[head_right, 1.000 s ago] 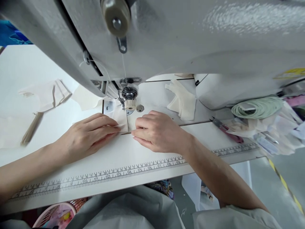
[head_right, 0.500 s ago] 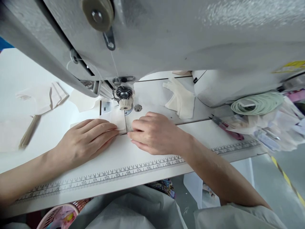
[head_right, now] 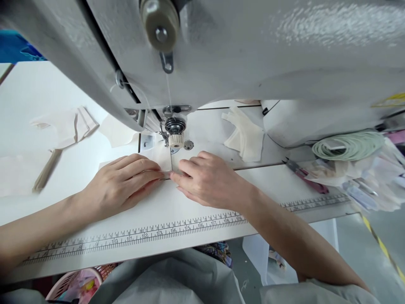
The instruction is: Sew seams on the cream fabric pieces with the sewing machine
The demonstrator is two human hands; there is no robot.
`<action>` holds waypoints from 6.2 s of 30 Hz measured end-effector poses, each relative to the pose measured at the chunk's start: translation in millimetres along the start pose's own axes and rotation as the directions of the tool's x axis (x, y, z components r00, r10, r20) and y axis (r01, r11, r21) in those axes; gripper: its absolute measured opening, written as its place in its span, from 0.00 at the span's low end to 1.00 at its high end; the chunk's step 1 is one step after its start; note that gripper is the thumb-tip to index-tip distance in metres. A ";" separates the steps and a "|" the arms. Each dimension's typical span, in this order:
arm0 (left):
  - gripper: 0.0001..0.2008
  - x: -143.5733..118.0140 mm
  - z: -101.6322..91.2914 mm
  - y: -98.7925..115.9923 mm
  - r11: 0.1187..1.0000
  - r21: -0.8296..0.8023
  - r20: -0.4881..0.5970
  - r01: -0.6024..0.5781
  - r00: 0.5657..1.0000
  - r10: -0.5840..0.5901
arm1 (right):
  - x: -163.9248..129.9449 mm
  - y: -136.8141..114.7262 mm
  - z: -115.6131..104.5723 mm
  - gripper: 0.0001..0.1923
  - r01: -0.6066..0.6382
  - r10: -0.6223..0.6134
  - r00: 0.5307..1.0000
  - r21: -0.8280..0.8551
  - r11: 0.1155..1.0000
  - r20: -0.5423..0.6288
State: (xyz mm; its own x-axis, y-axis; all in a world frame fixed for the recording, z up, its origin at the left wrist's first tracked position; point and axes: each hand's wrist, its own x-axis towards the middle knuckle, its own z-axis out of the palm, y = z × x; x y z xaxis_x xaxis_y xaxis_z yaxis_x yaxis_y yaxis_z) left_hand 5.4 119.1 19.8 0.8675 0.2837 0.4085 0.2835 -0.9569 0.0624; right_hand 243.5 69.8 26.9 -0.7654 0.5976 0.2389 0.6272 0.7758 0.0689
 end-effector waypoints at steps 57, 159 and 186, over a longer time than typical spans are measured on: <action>0.07 1.7 4.3 6.8 0.985 0.157 -0.054 -0.073 0.995 0.083 | 0.7 1.6 1.9 0.14 -0.044 0.032 0.997 0.169 0.985 0.073; 0.09 4.7 10.7 -19.8 0.985 0.165 -0.020 -0.041 0.999 0.045 | 9.3 -2.5 4.6 0.14 -0.081 0.081 0.997 -0.078 0.994 -0.007; 0.08 6.9 7.3 -17.2 0.983 0.171 -0.015 -0.058 0.998 0.062 | 5.3 -2.1 6.7 0.14 -0.110 0.111 0.993 0.014 0.994 -0.036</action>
State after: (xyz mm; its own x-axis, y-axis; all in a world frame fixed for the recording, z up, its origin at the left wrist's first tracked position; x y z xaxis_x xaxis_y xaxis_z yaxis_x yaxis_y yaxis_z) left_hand 9.5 137.9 14.9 0.8774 0.2232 0.4248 0.2983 -0.9471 -0.1185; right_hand 237.2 72.7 21.5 -0.6855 0.6720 0.2802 0.7056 0.7080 0.0283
